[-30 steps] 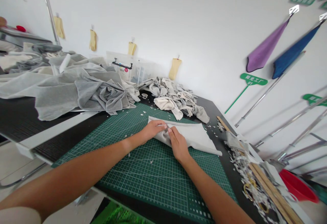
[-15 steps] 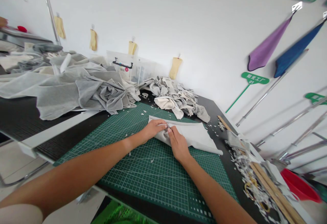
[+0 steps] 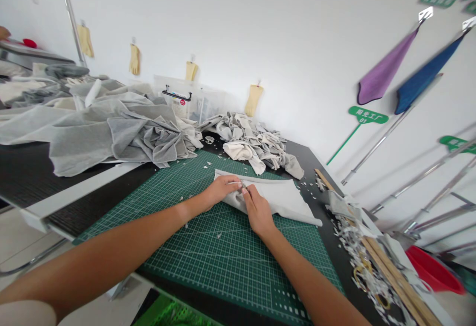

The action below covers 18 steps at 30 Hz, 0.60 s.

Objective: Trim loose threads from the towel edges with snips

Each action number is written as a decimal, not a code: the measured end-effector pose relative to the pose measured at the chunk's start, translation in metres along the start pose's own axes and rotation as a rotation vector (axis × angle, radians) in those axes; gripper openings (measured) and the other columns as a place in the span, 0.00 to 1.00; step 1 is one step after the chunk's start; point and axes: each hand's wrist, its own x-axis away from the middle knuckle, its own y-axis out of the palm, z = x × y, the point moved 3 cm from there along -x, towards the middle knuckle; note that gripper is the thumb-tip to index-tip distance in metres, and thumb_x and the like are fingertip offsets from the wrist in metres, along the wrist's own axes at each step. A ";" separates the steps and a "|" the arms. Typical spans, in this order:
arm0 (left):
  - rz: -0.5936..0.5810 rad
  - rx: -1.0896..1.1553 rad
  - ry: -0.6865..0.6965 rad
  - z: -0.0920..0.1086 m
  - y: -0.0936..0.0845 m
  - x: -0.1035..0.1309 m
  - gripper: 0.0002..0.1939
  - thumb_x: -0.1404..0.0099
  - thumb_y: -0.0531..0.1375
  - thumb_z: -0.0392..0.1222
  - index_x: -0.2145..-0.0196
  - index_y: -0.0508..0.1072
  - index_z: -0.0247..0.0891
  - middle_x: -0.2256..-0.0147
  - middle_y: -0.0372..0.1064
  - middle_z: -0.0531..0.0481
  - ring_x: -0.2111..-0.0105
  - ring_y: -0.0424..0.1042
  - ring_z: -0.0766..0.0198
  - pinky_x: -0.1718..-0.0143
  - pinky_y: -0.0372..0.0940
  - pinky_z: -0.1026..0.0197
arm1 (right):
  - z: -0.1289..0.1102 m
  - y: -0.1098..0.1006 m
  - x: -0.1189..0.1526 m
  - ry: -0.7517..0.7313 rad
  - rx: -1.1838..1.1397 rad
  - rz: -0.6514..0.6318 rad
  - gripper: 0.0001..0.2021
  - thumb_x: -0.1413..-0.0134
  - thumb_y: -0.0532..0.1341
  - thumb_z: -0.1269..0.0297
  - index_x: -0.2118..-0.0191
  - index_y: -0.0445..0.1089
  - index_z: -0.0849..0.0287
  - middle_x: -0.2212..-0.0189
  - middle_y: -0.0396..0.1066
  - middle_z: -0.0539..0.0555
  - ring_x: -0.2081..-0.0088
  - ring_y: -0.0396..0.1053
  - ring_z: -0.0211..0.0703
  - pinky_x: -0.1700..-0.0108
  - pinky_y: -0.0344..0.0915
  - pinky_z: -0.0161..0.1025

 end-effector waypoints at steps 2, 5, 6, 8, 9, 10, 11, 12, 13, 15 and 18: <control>-0.005 0.001 0.000 0.000 0.000 0.000 0.16 0.36 0.57 0.51 0.70 0.74 0.35 0.70 0.70 0.51 0.67 0.67 0.63 0.61 0.60 0.62 | 0.000 -0.001 0.000 -0.010 -0.015 -0.002 0.17 0.30 0.43 0.48 0.61 0.60 0.53 0.74 0.66 0.48 0.72 0.65 0.44 0.68 0.50 0.36; -0.003 0.009 -0.009 0.001 0.000 0.000 0.16 0.36 0.58 0.51 0.68 0.74 0.35 0.69 0.71 0.51 0.66 0.67 0.62 0.61 0.60 0.62 | 0.000 0.000 0.000 -0.022 -0.029 -0.004 0.17 0.30 0.43 0.49 0.62 0.59 0.53 0.74 0.64 0.47 0.72 0.64 0.43 0.69 0.50 0.36; -0.003 0.013 -0.013 0.001 0.000 0.001 0.16 0.36 0.58 0.51 0.68 0.75 0.35 0.69 0.71 0.51 0.66 0.67 0.62 0.61 0.60 0.62 | 0.000 0.000 0.000 -0.022 -0.033 -0.004 0.17 0.30 0.43 0.49 0.62 0.59 0.53 0.74 0.64 0.47 0.73 0.63 0.43 0.69 0.50 0.36; -0.003 0.023 -0.016 0.000 0.000 0.001 0.16 0.35 0.58 0.51 0.67 0.75 0.35 0.68 0.71 0.50 0.65 0.67 0.62 0.61 0.60 0.62 | 0.001 0.000 -0.001 -0.024 -0.044 -0.002 0.17 0.30 0.43 0.49 0.63 0.59 0.53 0.74 0.63 0.47 0.73 0.63 0.43 0.69 0.50 0.36; -0.004 0.029 -0.016 0.000 0.000 0.001 0.16 0.35 0.58 0.52 0.67 0.75 0.35 0.68 0.71 0.50 0.65 0.67 0.62 0.61 0.59 0.63 | 0.001 0.000 -0.002 -0.025 -0.055 0.001 0.17 0.30 0.43 0.49 0.63 0.59 0.53 0.74 0.63 0.47 0.73 0.63 0.43 0.68 0.50 0.36; -0.007 0.032 -0.015 0.000 0.000 0.001 0.16 0.35 0.58 0.51 0.67 0.75 0.34 0.68 0.71 0.50 0.65 0.67 0.62 0.61 0.59 0.63 | 0.001 0.000 -0.002 -0.026 -0.070 0.005 0.17 0.30 0.44 0.48 0.64 0.59 0.53 0.75 0.62 0.47 0.72 0.62 0.43 0.68 0.51 0.36; -0.008 0.035 -0.015 -0.001 0.000 0.000 0.16 0.35 0.58 0.51 0.67 0.75 0.34 0.68 0.71 0.50 0.65 0.67 0.62 0.61 0.59 0.63 | 0.000 -0.001 -0.002 -0.028 -0.088 0.009 0.17 0.30 0.44 0.48 0.64 0.59 0.53 0.75 0.62 0.47 0.72 0.63 0.42 0.68 0.51 0.36; -0.011 0.035 -0.015 -0.001 0.000 0.000 0.16 0.35 0.57 0.51 0.66 0.75 0.35 0.68 0.71 0.50 0.65 0.67 0.62 0.61 0.59 0.63 | 0.000 -0.001 -0.003 -0.030 -0.109 0.010 0.18 0.30 0.44 0.48 0.65 0.59 0.53 0.75 0.62 0.46 0.72 0.63 0.42 0.68 0.52 0.36; -0.013 0.034 -0.014 -0.001 0.000 0.000 0.16 0.35 0.57 0.51 0.66 0.75 0.35 0.68 0.71 0.50 0.65 0.67 0.62 0.61 0.59 0.63 | 0.000 -0.001 -0.003 -0.029 -0.129 0.011 0.18 0.30 0.44 0.48 0.65 0.59 0.53 0.75 0.61 0.46 0.71 0.63 0.42 0.68 0.52 0.36; -0.011 0.031 -0.010 0.000 0.000 -0.001 0.15 0.35 0.57 0.50 0.66 0.75 0.35 0.67 0.71 0.50 0.65 0.67 0.62 0.60 0.60 0.63 | 0.000 -0.001 -0.003 -0.016 -0.161 0.014 0.18 0.30 0.45 0.48 0.66 0.59 0.53 0.75 0.61 0.46 0.71 0.63 0.42 0.68 0.52 0.36; 0.007 0.037 -0.006 0.000 -0.001 -0.001 0.14 0.35 0.57 0.49 0.66 0.75 0.35 0.67 0.71 0.50 0.64 0.67 0.62 0.60 0.60 0.63 | 0.001 -0.001 -0.003 0.008 -0.174 0.021 0.18 0.31 0.46 0.47 0.66 0.59 0.53 0.75 0.62 0.45 0.71 0.63 0.42 0.68 0.53 0.36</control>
